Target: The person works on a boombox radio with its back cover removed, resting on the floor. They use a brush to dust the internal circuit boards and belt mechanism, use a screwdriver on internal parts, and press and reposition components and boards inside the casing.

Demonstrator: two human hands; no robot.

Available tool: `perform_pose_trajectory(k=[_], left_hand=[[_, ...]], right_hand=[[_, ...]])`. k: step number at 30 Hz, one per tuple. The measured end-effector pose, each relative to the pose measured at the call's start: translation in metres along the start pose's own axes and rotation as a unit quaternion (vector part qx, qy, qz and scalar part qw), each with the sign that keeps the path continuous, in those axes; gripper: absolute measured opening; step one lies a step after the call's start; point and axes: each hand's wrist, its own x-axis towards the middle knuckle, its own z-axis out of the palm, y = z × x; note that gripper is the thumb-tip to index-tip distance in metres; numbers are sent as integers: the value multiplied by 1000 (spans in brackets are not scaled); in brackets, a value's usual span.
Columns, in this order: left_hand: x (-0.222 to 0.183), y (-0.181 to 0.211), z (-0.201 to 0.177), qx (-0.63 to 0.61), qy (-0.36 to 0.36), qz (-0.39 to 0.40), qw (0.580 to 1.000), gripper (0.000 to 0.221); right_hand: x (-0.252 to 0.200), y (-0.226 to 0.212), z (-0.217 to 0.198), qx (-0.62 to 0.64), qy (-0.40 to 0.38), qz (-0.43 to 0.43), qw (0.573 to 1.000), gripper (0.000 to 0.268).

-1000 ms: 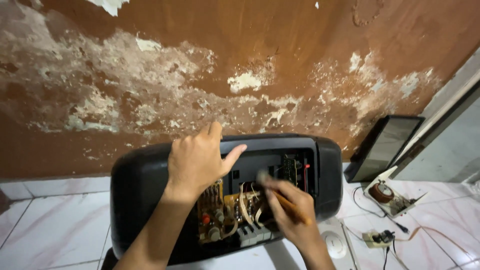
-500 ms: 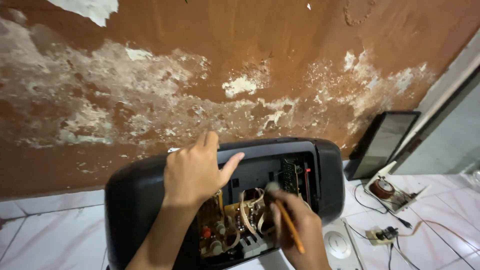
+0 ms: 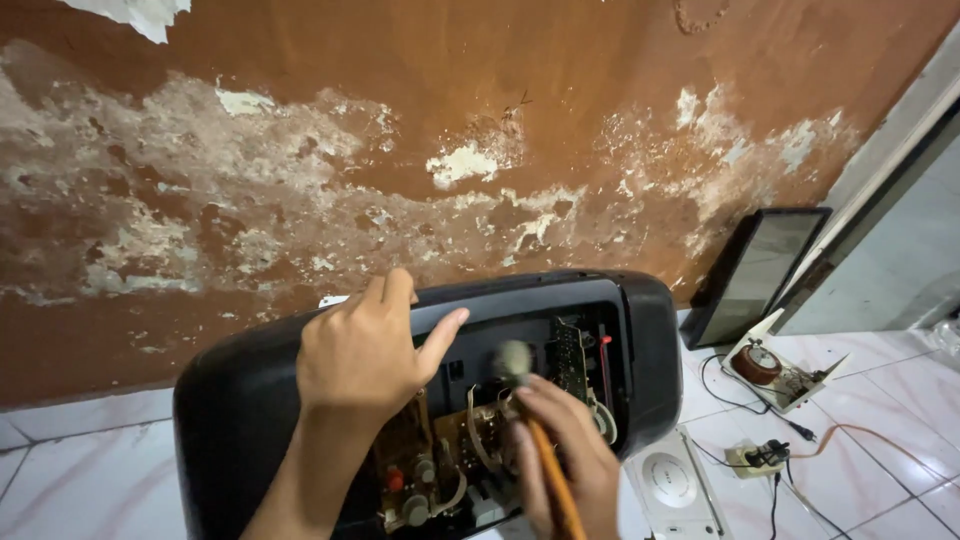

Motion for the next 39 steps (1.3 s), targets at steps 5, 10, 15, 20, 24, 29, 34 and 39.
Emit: perform_pose_trajectory(k=[5,10,15,20,24,29,34,39], left_hand=[[-2,7,-9,-14,12,-6,1000,42],[-1,5,-2,-9,14,-13,1000,34],[1,4,1,-17,10,-38,999,30],[5,2,4,-29,2,-50,998,29],[4,-1,9,-62,-22,-46,997,30],[4,2,4,-57,-4,-47,997,27],[5,2,1,-72,-17,-58,996,28],[11,-2,-7,-137,-38,-129,981,40]], right_hand=[[10,-13,12,126,-117,-4,985,39],[12,-21,4,170,-203,73,962,43],[13,-15,21,189,-142,12,972,31],[8,-2,21,219,-132,236,937,26],[9,11,14,100,-232,66,965,22],[2,12,23,174,-112,35,978,24],[-12,30,15,208,-111,55,970,16],[-50,126,-10,112,-55,-50,991,45]])
